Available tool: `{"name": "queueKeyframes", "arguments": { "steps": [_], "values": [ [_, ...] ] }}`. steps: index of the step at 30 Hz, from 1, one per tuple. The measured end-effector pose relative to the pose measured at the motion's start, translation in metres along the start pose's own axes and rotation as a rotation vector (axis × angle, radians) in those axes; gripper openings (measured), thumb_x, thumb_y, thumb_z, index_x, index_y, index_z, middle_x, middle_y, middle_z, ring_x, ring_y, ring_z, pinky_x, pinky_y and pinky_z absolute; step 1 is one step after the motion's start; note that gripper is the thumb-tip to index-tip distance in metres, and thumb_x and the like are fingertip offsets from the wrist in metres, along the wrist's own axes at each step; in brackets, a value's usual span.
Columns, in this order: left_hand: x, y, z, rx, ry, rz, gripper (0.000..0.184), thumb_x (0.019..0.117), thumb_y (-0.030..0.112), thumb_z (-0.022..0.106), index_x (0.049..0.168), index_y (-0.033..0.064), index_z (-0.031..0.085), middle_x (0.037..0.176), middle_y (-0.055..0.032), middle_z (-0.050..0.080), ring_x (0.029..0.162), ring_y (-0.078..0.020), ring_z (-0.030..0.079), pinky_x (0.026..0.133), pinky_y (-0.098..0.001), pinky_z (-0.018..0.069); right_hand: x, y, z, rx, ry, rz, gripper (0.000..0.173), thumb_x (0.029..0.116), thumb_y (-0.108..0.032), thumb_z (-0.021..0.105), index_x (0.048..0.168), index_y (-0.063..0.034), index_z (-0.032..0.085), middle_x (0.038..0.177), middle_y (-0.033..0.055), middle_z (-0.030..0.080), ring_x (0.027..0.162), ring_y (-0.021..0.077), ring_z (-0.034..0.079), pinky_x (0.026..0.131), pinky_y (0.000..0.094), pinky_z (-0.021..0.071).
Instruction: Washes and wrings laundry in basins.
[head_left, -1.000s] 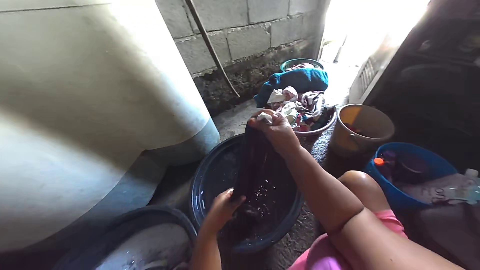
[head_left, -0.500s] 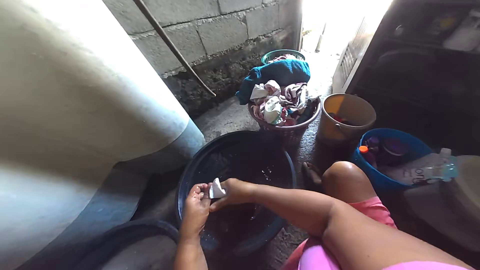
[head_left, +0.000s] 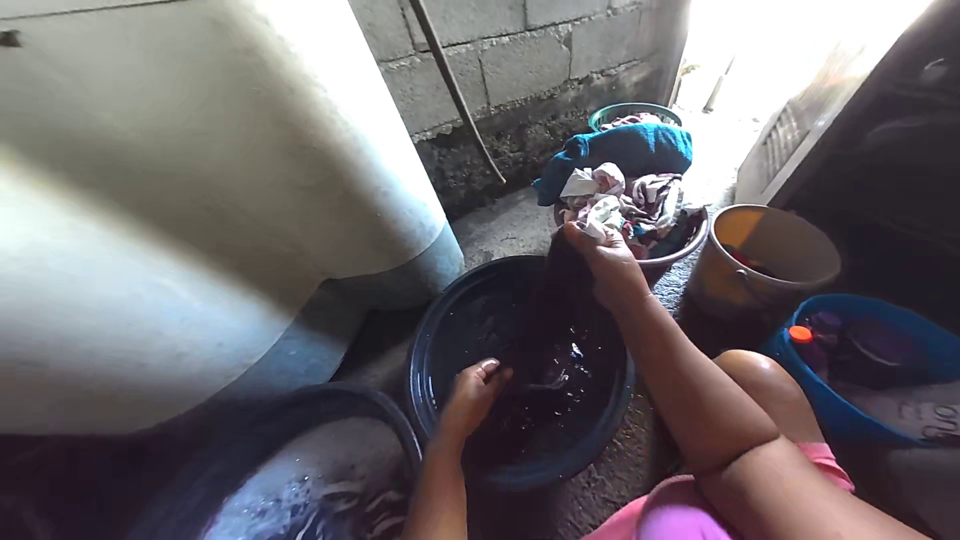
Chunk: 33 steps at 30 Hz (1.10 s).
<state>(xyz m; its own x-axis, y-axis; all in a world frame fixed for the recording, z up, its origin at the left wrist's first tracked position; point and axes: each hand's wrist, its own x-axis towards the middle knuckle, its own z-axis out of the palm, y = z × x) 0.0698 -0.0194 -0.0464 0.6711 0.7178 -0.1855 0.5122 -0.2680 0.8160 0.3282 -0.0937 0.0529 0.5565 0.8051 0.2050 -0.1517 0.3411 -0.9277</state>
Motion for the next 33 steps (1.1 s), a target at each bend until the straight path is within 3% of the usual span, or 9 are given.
{"name": "queueKeyframes", "arguments": {
  "steps": [2, 5, 9, 13, 16, 21, 26, 28, 33],
  "values": [
    [-0.001, 0.007, -0.004, -0.152, 0.227, 0.125, 0.019, 0.1012, 0.016, 0.060, 0.106, -0.0006, 0.067, 0.092, -0.0025, 0.067, 0.082, -0.0032, 0.062, 0.079, -0.0255, 0.0534, 0.005, 0.024, -0.007, -0.069, -0.055, 0.178, 0.028, 0.1036, -0.023, 0.060, 0.128, -0.0078, 0.059, 0.097, 0.0077, 0.072, 0.081, 0.0173, 0.069, 0.073, 0.0379, 0.0593],
    [0.003, 0.014, -0.003, -0.294, 0.308, 0.278, 0.016, 0.0990, 0.004, 0.061, 0.111, -0.0050, 0.065, 0.103, -0.0043, 0.069, 0.091, -0.0009, 0.066, 0.085, -0.0195, 0.0557, -0.013, 0.063, 0.006, -0.362, -0.486, 0.297, 0.050, 0.0933, -0.004, 0.067, 0.141, 0.0000, 0.051, 0.112, 0.0146, 0.068, 0.087, 0.0197, 0.069, 0.080, 0.0377, 0.0602],
    [0.007, 0.012, 0.006, -0.294, 0.240, 0.272, 0.021, 0.0858, -0.007, 0.063, 0.106, -0.0034, 0.070, 0.100, -0.0048, 0.073, 0.090, -0.0037, 0.069, 0.085, -0.0240, 0.0581, -0.039, 0.099, 0.041, -0.700, -0.811, 0.270, 0.028, 0.0901, -0.014, 0.077, 0.108, 0.0053, 0.069, 0.095, 0.0175, 0.071, 0.084, 0.0242, 0.068, 0.083, 0.0457, 0.0554],
    [0.007, 0.005, -0.003, -0.318, 0.207, 0.282, 0.029, 0.0957, 0.011, 0.063, 0.116, -0.0066, 0.053, 0.089, -0.0023, 0.062, 0.075, -0.0032, 0.059, 0.074, -0.0240, 0.0530, -0.036, 0.080, 0.047, -0.707, -0.711, 0.173, 0.026, 0.0918, -0.016, 0.076, 0.104, 0.0070, 0.072, 0.107, 0.0209, 0.067, 0.099, 0.0265, 0.064, 0.093, 0.0425, 0.0520],
    [0.000, 0.009, -0.006, -0.355, 0.060, 0.281, 0.039, 0.0975, 0.023, 0.065, 0.123, -0.0054, 0.062, 0.112, -0.0074, 0.071, 0.104, -0.0077, 0.067, 0.097, -0.0304, 0.0551, -0.034, 0.047, 0.051, -0.659, -0.569, -0.028, 0.021, 0.0917, -0.013, 0.074, 0.101, 0.0057, 0.074, 0.109, 0.0178, 0.069, 0.101, 0.0199, 0.066, 0.094, 0.0338, 0.0539],
    [-0.001, -0.001, -0.002, -0.040, -0.078, 0.165, 0.038, 0.1014, 0.031, 0.063, 0.120, -0.0018, 0.069, 0.112, -0.0163, 0.072, 0.107, -0.0221, 0.069, 0.101, -0.0451, 0.0528, -0.019, 0.007, 0.029, -0.300, -0.138, -0.142, 0.007, 0.0924, -0.012, 0.072, 0.098, -0.0088, 0.074, 0.096, -0.0003, 0.072, 0.086, 0.0084, 0.067, 0.079, 0.0324, 0.0594],
    [-0.004, 0.006, -0.009, -0.237, 0.129, 0.166, 0.021, 0.1008, 0.015, 0.058, 0.108, -0.0030, 0.068, 0.100, -0.0085, 0.064, 0.089, -0.0090, 0.061, 0.082, -0.0262, 0.0522, 0.001, 0.011, 0.001, -0.205, 0.064, -0.007, 0.018, 0.1008, -0.016, 0.063, 0.116, -0.0079, 0.069, 0.101, 0.0015, 0.073, 0.089, 0.0105, 0.069, 0.080, 0.0342, 0.0600],
    [-0.002, 0.008, -0.006, -0.305, 0.199, 0.147, 0.017, 0.1043, 0.014, 0.053, 0.105, -0.0003, 0.063, 0.084, 0.0005, 0.057, 0.074, -0.0026, 0.053, 0.071, -0.0219, 0.0469, -0.003, 0.029, -0.001, -0.480, -0.124, 0.128, 0.029, 0.0968, -0.010, 0.068, 0.123, 0.0003, 0.061, 0.105, 0.0114, 0.068, 0.094, 0.0175, 0.067, 0.085, 0.0391, 0.0582],
    [0.005, 0.010, 0.009, -0.361, 0.154, 0.296, 0.020, 0.0957, -0.003, 0.055, 0.112, -0.0080, 0.066, 0.102, -0.0094, 0.070, 0.091, -0.0068, 0.066, 0.087, -0.0263, 0.0556, -0.036, 0.087, 0.032, -0.750, -0.851, 0.215, 0.046, 0.0856, -0.011, 0.081, 0.128, -0.0001, 0.066, 0.118, 0.0147, 0.071, 0.108, 0.0209, 0.068, 0.100, 0.0416, 0.0538]
  ]
}}
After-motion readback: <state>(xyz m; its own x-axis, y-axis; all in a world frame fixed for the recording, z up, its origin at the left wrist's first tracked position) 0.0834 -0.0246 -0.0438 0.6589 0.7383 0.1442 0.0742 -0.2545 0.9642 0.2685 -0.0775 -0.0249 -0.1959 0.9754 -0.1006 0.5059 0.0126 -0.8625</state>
